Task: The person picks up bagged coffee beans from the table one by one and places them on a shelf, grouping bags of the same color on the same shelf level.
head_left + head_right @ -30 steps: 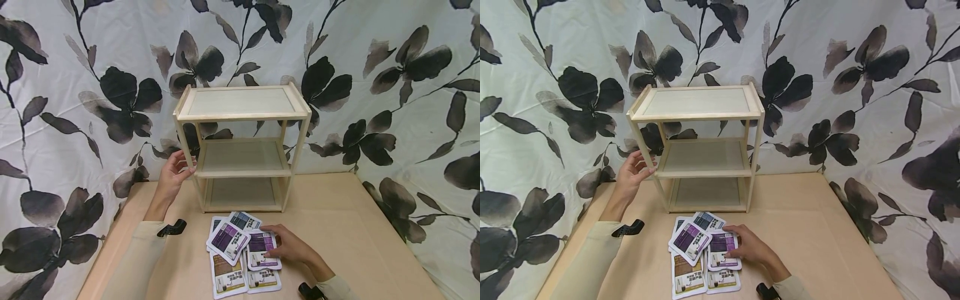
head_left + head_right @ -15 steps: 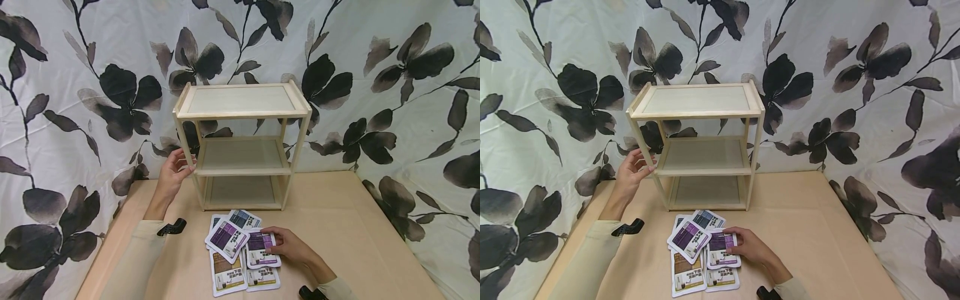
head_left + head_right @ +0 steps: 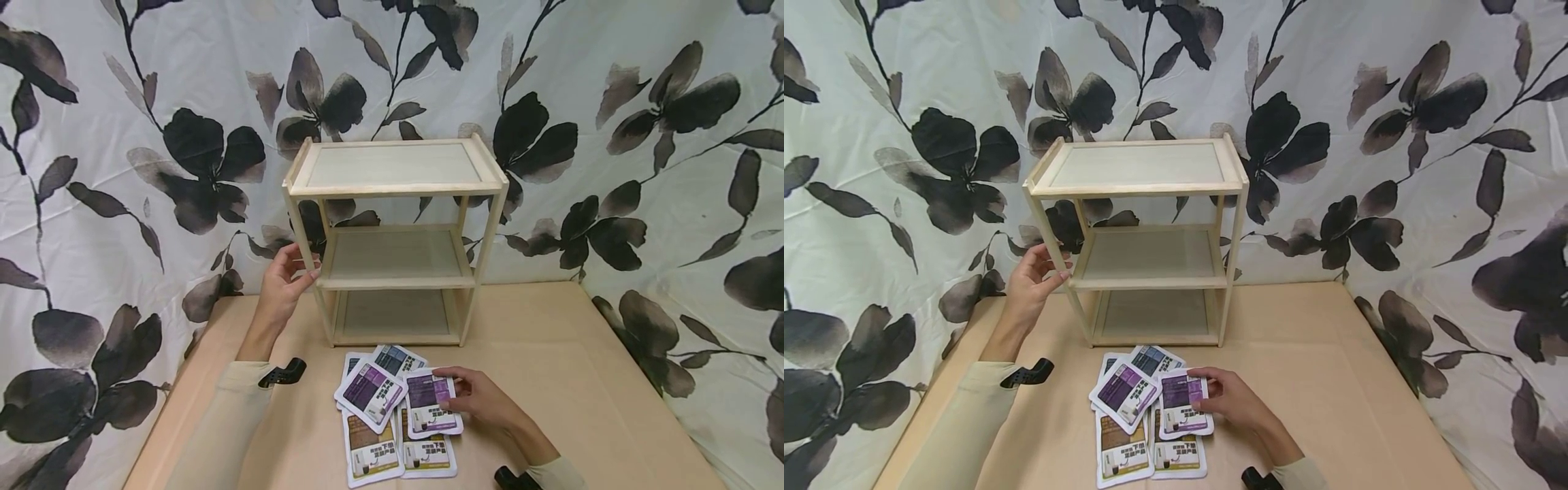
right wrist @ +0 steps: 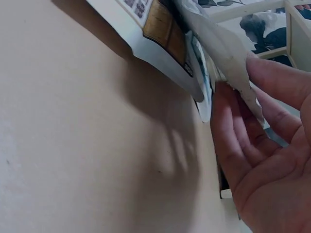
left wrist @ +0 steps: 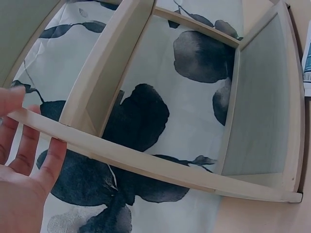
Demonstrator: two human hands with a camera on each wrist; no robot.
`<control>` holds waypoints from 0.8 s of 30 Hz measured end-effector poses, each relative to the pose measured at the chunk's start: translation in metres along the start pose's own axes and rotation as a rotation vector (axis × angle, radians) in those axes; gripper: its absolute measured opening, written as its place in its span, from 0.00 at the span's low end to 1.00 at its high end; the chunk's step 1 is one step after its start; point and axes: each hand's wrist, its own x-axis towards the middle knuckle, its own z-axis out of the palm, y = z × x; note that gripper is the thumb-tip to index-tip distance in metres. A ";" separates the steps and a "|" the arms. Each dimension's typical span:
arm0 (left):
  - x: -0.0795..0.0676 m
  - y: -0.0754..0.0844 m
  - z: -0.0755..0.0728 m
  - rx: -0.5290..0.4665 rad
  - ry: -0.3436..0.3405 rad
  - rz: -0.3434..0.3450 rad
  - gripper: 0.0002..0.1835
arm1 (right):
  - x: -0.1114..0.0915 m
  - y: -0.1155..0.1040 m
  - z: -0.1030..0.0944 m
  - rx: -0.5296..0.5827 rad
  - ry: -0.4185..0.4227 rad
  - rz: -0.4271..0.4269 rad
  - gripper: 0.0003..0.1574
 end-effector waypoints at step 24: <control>-0.004 0.003 0.000 0.027 -0.013 -0.018 0.28 | -0.007 -0.002 -0.002 0.173 -0.127 0.017 0.32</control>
